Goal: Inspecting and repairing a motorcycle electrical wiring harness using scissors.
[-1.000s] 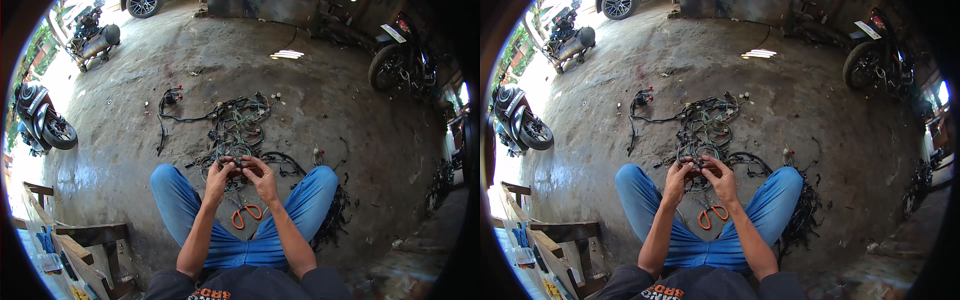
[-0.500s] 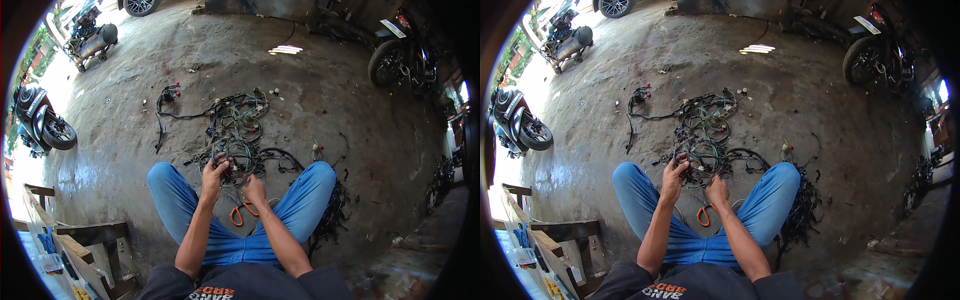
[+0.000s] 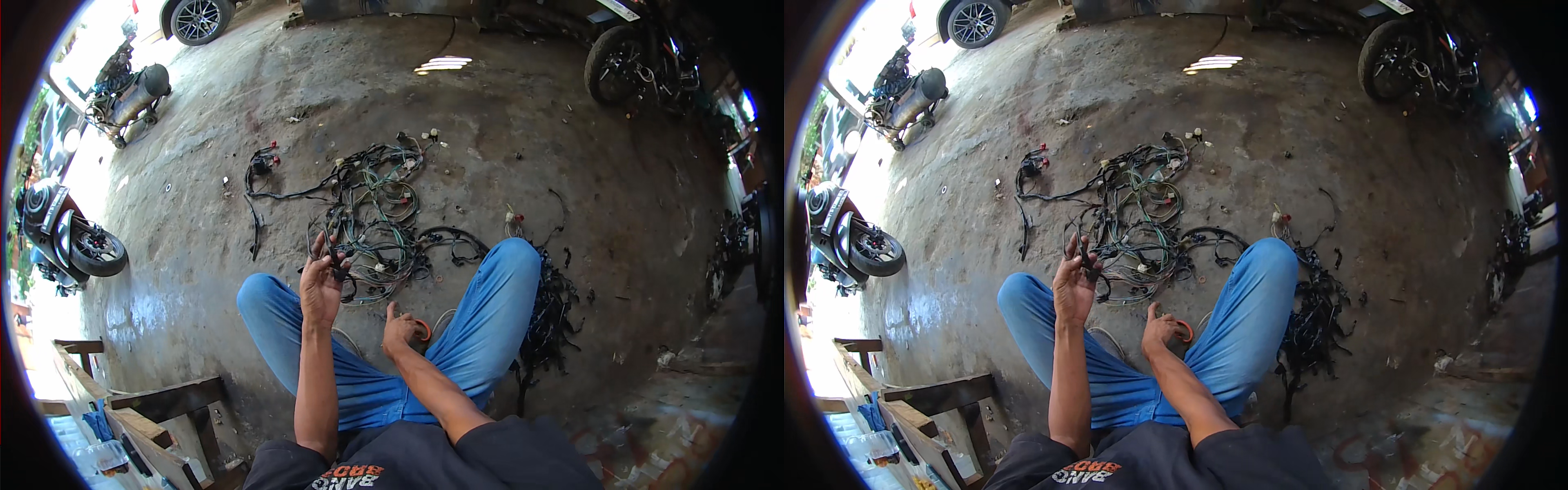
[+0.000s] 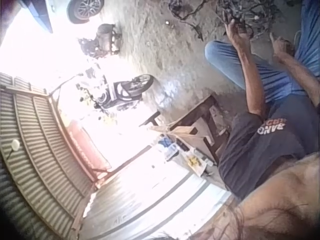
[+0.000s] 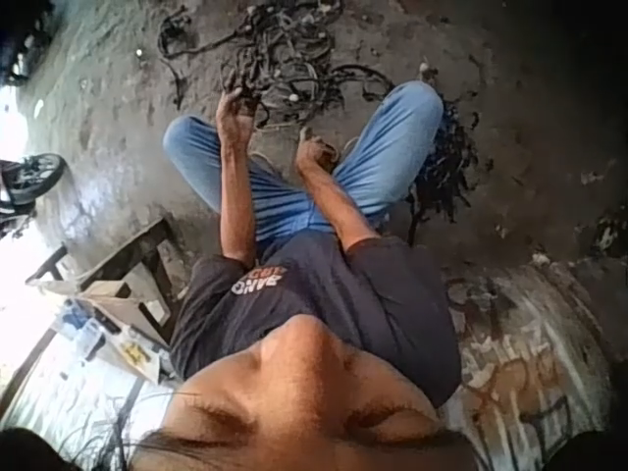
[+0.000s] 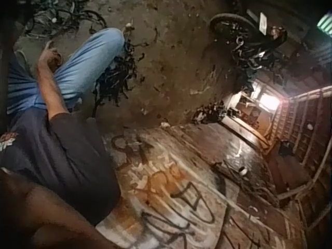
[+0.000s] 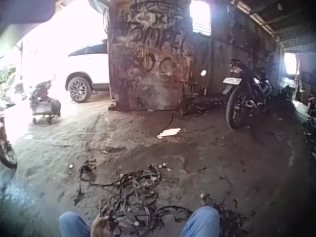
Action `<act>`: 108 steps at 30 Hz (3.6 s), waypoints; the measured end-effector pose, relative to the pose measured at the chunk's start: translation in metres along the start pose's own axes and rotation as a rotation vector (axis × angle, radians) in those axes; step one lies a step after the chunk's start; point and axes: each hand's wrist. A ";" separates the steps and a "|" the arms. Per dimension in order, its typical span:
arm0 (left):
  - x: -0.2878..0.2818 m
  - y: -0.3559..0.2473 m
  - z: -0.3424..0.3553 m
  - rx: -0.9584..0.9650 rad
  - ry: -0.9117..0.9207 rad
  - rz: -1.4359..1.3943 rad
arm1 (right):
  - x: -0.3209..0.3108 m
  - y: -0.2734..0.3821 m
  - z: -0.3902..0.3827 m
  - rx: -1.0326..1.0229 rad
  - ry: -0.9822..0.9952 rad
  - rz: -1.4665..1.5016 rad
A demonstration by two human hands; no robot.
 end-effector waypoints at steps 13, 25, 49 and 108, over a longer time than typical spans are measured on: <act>0.022 0.002 -0.010 -0.081 0.214 0.035 | -0.088 -0.080 -0.075 -0.544 0.750 1.377; 0.060 0.012 -0.030 -0.198 0.391 0.108 | -0.127 -0.157 -0.185 -1.177 0.511 1.788; 0.064 0.015 -0.043 -0.171 0.398 0.455 | -0.144 -0.153 -0.205 -1.035 0.501 1.700; 0.089 0.006 -0.049 -0.035 0.612 0.682 | -0.151 -0.147 -0.211 -0.986 -0.011 1.639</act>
Point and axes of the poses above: each hand's wrist, its own z-axis towards the middle knuckle, its own x-axis out of the palm, y = z × x, and after that the axes turned 7 degrees about y, right-handed
